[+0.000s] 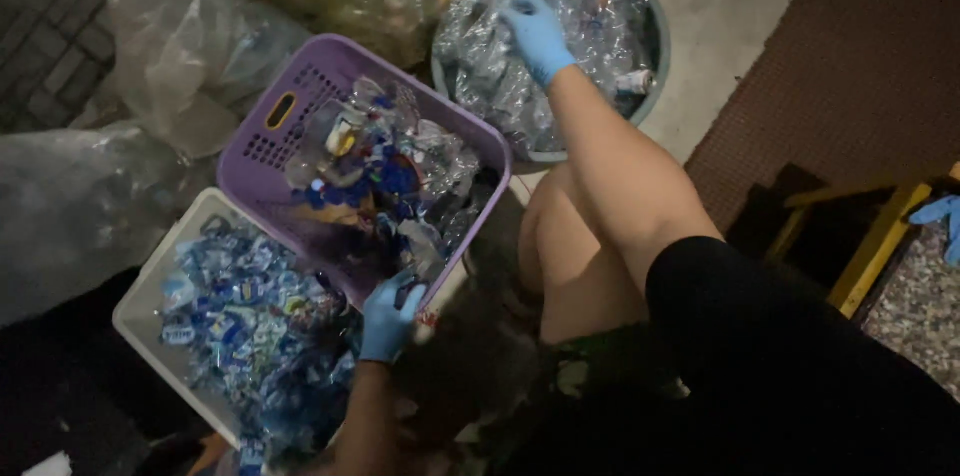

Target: The person sits on the floor and removes labels from plastic bottles using scissors. They pick up bottles from a white bin, cut the labels, and place the bottles into a purple basket. The person also handles a small yellow bottle and removes its label.

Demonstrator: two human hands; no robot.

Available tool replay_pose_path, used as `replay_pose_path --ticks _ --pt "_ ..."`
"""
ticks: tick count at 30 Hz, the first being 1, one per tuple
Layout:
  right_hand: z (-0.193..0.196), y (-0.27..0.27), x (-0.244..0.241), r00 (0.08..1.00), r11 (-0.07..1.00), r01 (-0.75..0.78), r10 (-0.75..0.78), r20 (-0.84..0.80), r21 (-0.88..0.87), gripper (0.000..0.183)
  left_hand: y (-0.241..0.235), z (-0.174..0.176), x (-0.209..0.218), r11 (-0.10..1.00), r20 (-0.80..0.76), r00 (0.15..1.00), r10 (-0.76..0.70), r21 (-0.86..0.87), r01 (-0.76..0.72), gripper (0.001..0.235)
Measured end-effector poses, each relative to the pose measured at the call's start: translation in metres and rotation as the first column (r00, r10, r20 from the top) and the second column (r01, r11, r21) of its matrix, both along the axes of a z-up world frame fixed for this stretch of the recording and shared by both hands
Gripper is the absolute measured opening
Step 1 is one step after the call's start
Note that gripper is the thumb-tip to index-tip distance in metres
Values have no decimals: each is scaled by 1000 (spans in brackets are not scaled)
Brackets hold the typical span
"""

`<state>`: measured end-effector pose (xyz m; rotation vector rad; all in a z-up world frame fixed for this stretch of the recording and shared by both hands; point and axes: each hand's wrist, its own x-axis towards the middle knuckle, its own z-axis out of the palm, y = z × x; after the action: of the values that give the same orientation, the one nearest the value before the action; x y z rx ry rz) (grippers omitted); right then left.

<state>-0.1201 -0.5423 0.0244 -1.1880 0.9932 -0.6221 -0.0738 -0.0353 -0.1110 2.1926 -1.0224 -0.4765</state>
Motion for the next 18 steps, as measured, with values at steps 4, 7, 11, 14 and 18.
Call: replay_pose_path --ticks 4,7,11,14,18 --pt "-48 -54 -25 966 971 188 -211 -151 -149 54 -13 -3 -2 990 6 991 136 38 -136 24" --pt "-92 -87 -39 894 902 329 -393 -217 -279 42 -32 19 -15 934 28 941 337 119 -338 26" --pt "-121 -99 -52 830 862 390 -481 -281 -324 45 -46 36 -28 932 434 869 238 151 -330 36" --pt "-123 -94 -54 855 863 351 -454 -250 -364 33 -49 36 -31 892 433 841 325 155 -424 25" --pt "-177 -122 -46 830 864 385 -478 -289 -324 55 -46 31 -30 902 402 857 324 141 -408 26"
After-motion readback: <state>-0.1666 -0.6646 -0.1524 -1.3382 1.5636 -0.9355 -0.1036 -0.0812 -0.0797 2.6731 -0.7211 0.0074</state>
